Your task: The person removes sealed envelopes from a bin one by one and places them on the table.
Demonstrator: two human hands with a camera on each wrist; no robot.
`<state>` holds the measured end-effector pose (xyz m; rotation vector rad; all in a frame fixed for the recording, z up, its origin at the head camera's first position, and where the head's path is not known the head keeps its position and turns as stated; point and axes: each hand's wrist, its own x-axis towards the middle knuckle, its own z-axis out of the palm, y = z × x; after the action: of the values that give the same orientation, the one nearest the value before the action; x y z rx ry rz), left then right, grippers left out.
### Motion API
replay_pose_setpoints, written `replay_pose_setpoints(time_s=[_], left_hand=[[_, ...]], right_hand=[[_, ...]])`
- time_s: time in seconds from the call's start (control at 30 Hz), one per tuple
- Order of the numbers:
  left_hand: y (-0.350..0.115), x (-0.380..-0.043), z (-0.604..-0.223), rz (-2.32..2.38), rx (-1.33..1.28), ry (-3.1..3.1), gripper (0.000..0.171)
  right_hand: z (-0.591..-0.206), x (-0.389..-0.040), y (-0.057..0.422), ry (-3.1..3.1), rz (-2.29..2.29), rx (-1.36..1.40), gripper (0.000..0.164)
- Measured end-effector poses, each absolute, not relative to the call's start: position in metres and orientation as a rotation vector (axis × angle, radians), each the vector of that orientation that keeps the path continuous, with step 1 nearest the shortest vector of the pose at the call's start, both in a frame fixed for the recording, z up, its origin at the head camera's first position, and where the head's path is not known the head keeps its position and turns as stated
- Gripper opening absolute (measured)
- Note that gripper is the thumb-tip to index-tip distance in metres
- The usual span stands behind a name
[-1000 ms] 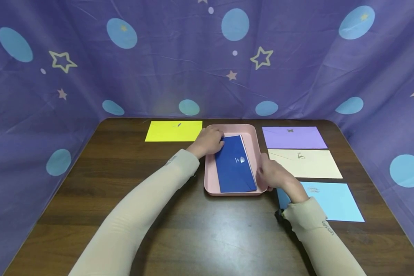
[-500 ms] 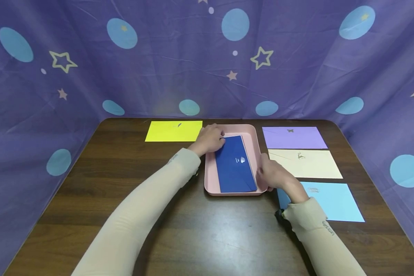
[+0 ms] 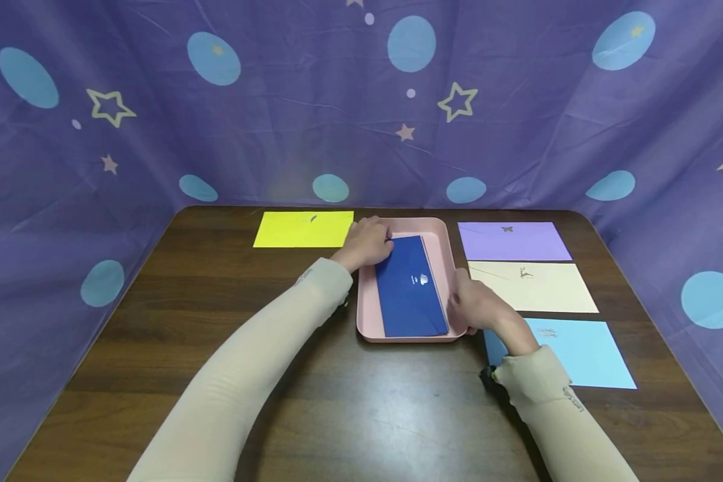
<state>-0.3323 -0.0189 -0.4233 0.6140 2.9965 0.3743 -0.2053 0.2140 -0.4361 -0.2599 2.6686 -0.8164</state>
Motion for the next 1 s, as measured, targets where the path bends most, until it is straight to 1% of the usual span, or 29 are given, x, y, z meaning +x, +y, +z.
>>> replay_pose_setpoints(time_s=[0.13, 0.37, 0.53, 0.77, 1.0], left_hand=[[-0.020, -0.335, -0.420, 0.429, 0.610, 2.979, 0.019], [-0.028, -0.340, -0.403, 0.562, 0.665, 2.925, 0.035], [-0.035, -0.344, -0.381, 0.604, 0.739, 2.881, 0.031], [-0.050, -0.340, -0.354, 0.756, 0.772, 2.783, 0.021], [-0.065, -0.339, -0.344, 0.785, 0.807, 2.719, 0.024]], right_hand=[[-0.435, -0.205, 0.214, 2.665, -0.816, -0.259, 0.028], [-0.435, -0.204, 0.213, 2.665, -0.825, -0.264, 0.025], [-0.434, -0.203, 0.214, 2.662, -0.843, -0.283, 0.023], [-0.434, -0.204, 0.215, 2.658, -0.853, -0.299, 0.025], [-0.436, -0.205, 0.216, 2.658, -0.855, -0.307, 0.026]])
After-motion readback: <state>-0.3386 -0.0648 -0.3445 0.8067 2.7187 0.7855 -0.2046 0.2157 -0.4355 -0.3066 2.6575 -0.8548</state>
